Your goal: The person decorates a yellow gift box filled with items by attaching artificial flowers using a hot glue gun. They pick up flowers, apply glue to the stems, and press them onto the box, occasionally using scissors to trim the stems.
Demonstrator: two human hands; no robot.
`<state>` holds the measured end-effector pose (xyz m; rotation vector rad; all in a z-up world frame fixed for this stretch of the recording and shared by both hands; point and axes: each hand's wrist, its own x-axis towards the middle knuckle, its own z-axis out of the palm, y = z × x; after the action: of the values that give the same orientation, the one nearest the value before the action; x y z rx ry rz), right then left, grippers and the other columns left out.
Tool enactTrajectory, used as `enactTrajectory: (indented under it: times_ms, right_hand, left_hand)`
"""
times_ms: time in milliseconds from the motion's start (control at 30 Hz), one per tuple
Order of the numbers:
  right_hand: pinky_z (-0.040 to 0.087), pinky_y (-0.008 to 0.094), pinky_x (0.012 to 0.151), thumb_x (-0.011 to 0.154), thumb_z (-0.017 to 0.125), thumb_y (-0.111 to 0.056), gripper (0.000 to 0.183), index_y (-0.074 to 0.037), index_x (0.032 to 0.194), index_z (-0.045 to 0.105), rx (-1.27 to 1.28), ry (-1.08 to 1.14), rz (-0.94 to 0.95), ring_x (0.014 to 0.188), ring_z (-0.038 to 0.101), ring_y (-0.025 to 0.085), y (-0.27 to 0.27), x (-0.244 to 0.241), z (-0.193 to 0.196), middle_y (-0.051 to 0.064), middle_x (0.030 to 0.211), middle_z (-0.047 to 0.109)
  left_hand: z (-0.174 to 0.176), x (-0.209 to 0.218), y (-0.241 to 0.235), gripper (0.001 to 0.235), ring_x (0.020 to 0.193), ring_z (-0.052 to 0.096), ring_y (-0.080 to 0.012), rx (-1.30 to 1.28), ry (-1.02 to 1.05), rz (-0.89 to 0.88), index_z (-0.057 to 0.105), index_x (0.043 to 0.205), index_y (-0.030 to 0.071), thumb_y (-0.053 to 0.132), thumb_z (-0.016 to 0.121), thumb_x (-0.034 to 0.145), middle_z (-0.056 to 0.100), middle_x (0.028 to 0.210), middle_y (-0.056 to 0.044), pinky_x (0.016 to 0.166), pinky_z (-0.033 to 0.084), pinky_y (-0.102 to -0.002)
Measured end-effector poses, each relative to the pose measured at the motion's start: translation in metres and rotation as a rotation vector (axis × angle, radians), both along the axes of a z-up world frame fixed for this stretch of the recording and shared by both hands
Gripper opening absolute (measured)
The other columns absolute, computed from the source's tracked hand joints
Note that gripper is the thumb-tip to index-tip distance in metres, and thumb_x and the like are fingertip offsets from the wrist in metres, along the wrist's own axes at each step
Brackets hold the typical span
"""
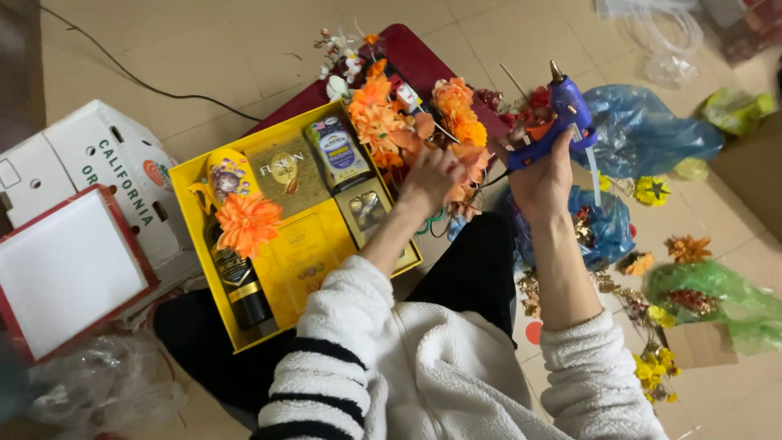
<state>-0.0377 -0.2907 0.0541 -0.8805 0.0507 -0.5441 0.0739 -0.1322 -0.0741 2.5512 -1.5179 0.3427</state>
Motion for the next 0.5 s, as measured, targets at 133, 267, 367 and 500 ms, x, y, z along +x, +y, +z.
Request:
enactTrajectory:
  times_ms: [133,267,367,500]
  right_hand:
    - [0.05,0.069,0.113,0.102,0.038,-0.059,0.058,-0.014,0.134,0.054,-0.004,-0.01,-0.029,0.102,0.069,0.036,-0.005,-0.01,-0.001,0.016,0.101,0.059]
    - [0.05,0.072,0.113,0.098,0.041,-0.062,0.058,-0.017,0.132,0.056,0.049,0.005,-0.076,0.099,0.069,0.035,-0.002,-0.015,0.009,0.013,0.098,0.059]
    - [0.052,0.07,0.113,0.095,0.044,-0.066,0.059,-0.02,0.131,0.057,0.067,0.021,-0.087,0.096,0.069,0.032,-0.003,-0.03,0.008,0.011,0.096,0.059]
    - [0.054,0.046,0.087,0.094,0.046,-0.067,0.055,-0.023,0.123,0.061,0.153,0.022,-0.106,0.091,0.066,0.032,-0.004,-0.056,0.005,0.01,0.095,0.058]
  left_hand:
    - [-0.025,0.028,-0.007,0.045,0.135,0.043,-0.0341,-0.058,-0.119,0.048,0.056,0.122,0.011,0.019,0.076,0.082,0.048,0.144,-0.02,0.115,0.027,-0.057]
    - [-0.038,0.018,-0.019,0.048,0.13,0.053,-0.0387,-0.453,-0.238,-0.394,0.065,0.117,0.001,-0.004,0.078,0.071,0.061,0.128,-0.023,0.119,0.034,-0.054]
    - [-0.031,-0.001,-0.013,0.049,0.118,0.06,-0.032,-0.294,0.024,-0.432,0.062,0.114,0.004,0.007,0.077,0.068,0.069,0.111,-0.017,0.119,0.034,-0.047]
    - [-0.017,-0.008,-0.029,0.03,0.104,0.065,-0.0341,-0.209,-0.014,-0.322,0.062,0.104,0.009,0.017,0.074,0.078,0.073,0.085,-0.016,0.11,0.037,-0.054]
